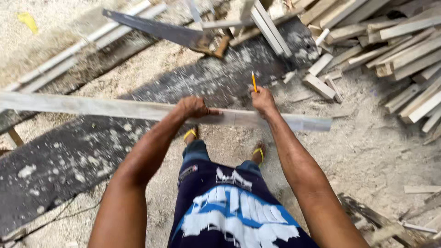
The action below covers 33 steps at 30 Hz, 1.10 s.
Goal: The person kneels on the ground assembling a wooden frame structure. They hammer a brace onto the frame, measure and mark a rail with a tape measure and pencil, carry a plank to a sawing table and saw it by hand, then position the cut piece on the frame and hammer nails to attach it.
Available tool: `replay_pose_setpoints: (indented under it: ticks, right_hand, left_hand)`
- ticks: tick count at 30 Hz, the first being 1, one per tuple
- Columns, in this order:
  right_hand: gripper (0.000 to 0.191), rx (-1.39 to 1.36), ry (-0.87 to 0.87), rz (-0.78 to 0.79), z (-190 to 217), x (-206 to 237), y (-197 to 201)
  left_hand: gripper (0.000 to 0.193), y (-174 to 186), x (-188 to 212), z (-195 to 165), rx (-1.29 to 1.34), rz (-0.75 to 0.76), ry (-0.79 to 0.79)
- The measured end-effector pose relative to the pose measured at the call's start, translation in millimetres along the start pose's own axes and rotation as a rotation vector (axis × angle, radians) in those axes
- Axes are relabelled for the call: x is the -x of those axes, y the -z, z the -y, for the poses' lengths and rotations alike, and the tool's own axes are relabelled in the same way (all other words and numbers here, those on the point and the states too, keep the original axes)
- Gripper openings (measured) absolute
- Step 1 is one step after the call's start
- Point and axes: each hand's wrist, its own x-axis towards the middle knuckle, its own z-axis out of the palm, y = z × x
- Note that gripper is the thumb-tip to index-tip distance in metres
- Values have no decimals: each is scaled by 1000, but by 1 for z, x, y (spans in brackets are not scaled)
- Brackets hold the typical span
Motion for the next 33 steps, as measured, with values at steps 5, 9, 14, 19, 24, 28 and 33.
replay_pose_setpoints:
  ticks: [5, 9, 14, 19, 24, 28, 33]
  right_hand:
    - [23, 126, -383, -309, 12, -50, -76]
    - [21, 137, -536, -292, -4, -91, -106]
    - [21, 429, -337, -389, -33, -150, -115]
    - [49, 414, -252, -451, -31, -157, -122]
    - [54, 620, 255, -192, 7, -148, -154]
    - [44, 964, 483, -346, 28, -159, -168]
    - [26, 759, 673, -223, 33, -151, -157]
  left_hand:
    - [109, -6, -33, 89, 72, -116, -43]
    - [105, -18, -77, 113, 108, -124, -7]
    - [96, -40, -117, 124, 123, -271, 21]
    - [88, -58, -122, 124, 189, -235, -34]
    - [75, -68, -107, 112, 77, -521, -110]
    - [74, -70, -90, 107, 58, -522, -84]
    - [81, -70, -74, 109, -15, -732, -251]
